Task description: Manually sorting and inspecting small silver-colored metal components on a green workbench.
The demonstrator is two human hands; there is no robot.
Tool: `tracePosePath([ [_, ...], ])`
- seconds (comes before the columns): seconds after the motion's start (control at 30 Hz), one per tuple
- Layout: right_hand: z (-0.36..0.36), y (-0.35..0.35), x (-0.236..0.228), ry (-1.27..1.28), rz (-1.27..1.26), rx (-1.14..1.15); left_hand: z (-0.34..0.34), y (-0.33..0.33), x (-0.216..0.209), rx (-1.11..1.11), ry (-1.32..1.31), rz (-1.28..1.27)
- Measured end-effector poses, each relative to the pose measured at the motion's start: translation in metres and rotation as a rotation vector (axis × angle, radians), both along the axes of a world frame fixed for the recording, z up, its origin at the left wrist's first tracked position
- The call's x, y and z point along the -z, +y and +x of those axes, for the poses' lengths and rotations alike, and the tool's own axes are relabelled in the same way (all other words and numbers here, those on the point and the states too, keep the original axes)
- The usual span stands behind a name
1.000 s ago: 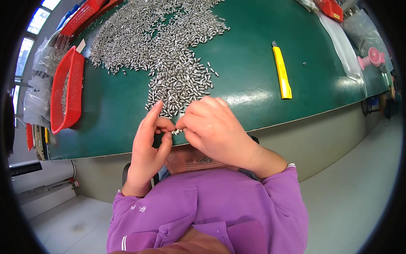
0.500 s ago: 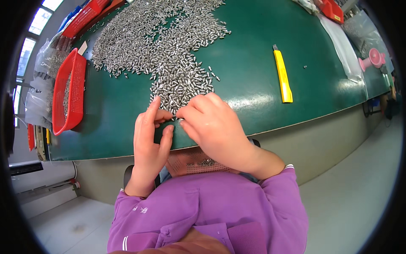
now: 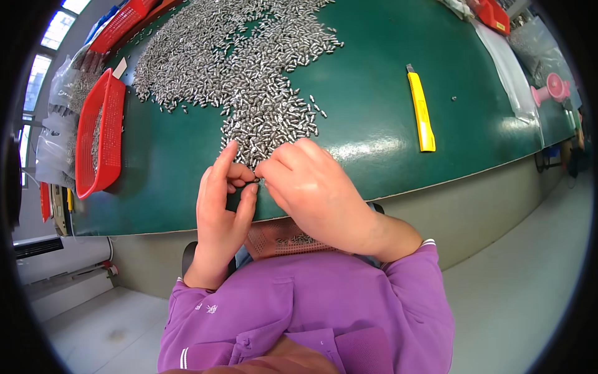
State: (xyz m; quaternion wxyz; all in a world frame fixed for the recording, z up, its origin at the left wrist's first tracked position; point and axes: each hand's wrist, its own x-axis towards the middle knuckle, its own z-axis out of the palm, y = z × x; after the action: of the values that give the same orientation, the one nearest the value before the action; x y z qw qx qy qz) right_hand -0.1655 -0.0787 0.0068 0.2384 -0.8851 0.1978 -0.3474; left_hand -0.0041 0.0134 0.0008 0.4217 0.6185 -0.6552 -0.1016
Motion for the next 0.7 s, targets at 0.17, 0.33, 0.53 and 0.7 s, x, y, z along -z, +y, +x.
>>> tracePosePath([
  [0.17, -0.0020, -0.0038, -0.0017, 0.064, 0.015, -0.042, -0.0013, 0.0004, 0.0020, -0.010, -0.009, 0.019],
  [0.33, -0.0031, -0.0034, -0.0044, 0.096, 0.079, -0.029, -0.0018, 0.0009, 0.0040, -0.015, -0.007, 0.001],
  [0.53, -0.0022, -0.0056, 0.0000, 0.009, 0.064, -0.082, -0.0002, 0.0005, 0.0032, 0.012, 0.028, 0.039],
  [0.7, 0.0000, -0.0046, 0.0006, -0.034, 0.077, -0.061, -0.0026, 0.0003, 0.0028, -0.029, 0.041, 0.026],
])
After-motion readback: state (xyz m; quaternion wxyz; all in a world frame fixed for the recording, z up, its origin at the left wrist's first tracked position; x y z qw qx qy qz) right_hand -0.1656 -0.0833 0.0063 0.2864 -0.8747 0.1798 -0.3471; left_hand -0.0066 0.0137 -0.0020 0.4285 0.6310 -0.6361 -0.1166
